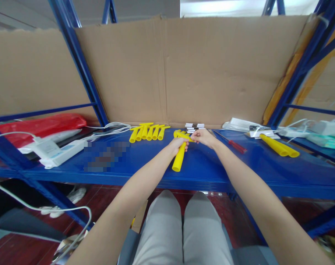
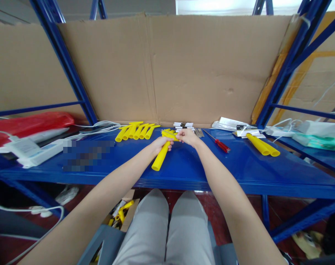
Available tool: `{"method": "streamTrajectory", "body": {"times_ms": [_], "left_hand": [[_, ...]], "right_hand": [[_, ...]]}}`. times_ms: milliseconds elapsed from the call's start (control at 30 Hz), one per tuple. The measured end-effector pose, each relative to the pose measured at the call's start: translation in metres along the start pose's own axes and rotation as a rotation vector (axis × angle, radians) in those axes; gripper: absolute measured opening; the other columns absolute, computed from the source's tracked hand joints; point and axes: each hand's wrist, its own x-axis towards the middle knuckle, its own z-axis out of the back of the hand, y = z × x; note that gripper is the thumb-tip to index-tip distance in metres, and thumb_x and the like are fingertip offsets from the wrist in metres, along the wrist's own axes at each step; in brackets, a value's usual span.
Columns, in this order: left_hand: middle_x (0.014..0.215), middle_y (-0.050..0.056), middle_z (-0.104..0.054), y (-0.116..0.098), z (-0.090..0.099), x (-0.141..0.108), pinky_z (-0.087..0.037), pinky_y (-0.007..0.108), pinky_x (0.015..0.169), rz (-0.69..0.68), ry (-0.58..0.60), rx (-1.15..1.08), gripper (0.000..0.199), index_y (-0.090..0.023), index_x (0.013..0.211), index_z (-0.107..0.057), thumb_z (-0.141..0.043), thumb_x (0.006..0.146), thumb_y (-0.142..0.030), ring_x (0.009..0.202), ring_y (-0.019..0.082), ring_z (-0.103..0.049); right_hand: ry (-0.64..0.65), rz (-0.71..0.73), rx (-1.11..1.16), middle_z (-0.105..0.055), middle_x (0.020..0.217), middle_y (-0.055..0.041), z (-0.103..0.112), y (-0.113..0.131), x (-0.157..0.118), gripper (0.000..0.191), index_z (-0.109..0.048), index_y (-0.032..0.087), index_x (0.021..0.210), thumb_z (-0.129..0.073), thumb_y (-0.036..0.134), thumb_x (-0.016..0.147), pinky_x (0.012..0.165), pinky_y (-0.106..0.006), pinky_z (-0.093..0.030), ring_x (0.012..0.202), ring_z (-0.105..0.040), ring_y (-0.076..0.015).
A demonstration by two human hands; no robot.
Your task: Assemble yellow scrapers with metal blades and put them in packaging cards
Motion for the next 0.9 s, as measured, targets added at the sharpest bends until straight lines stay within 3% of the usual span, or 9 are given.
{"method": "streamTrajectory", "body": {"times_ms": [367, 633, 900], "left_hand": [[0.048, -0.007, -0.046, -0.004, 0.001, 0.000, -0.035, 0.014, 0.041, 0.037, 0.059, -0.031, 0.006, -0.016, 0.083, -0.054, -0.056, 0.088, -0.013, 0.035, 0.005, -0.040], [0.046, -0.007, -0.045, -0.005, 0.001, -0.002, -0.033, 0.014, 0.039, 0.062, 0.088, -0.033, 0.013, -0.017, 0.081, -0.050, -0.045, 0.092, -0.012, 0.034, 0.005, -0.039], [0.048, -0.007, -0.043, -0.008, 0.001, -0.006, -0.032, 0.016, 0.038, 0.065, 0.102, -0.086, 0.011, -0.018, 0.083, -0.051, -0.049, 0.086, -0.007, 0.034, 0.006, -0.038]], "right_hand": [[-0.071, 0.097, -0.068, -0.059, 0.057, 0.0031, -0.004, -0.011, 0.010, 0.013, -0.057, 0.018, 0.058, -0.065, 0.013, 0.067, 0.067, -0.027, -0.049, 0.058, -0.054, -0.0116], [-0.104, 0.127, -0.108, -0.057, 0.058, 0.0030, -0.007, -0.010, 0.010, 0.013, -0.055, 0.018, 0.058, -0.062, 0.014, 0.069, 0.070, -0.029, -0.049, 0.061, -0.054, -0.0125], [-0.139, 0.162, -0.122, -0.059, 0.061, 0.0019, -0.010, -0.011, 0.012, 0.013, -0.053, 0.019, 0.060, -0.062, 0.018, 0.069, 0.072, -0.031, -0.050, 0.064, -0.057, -0.0139]]}}
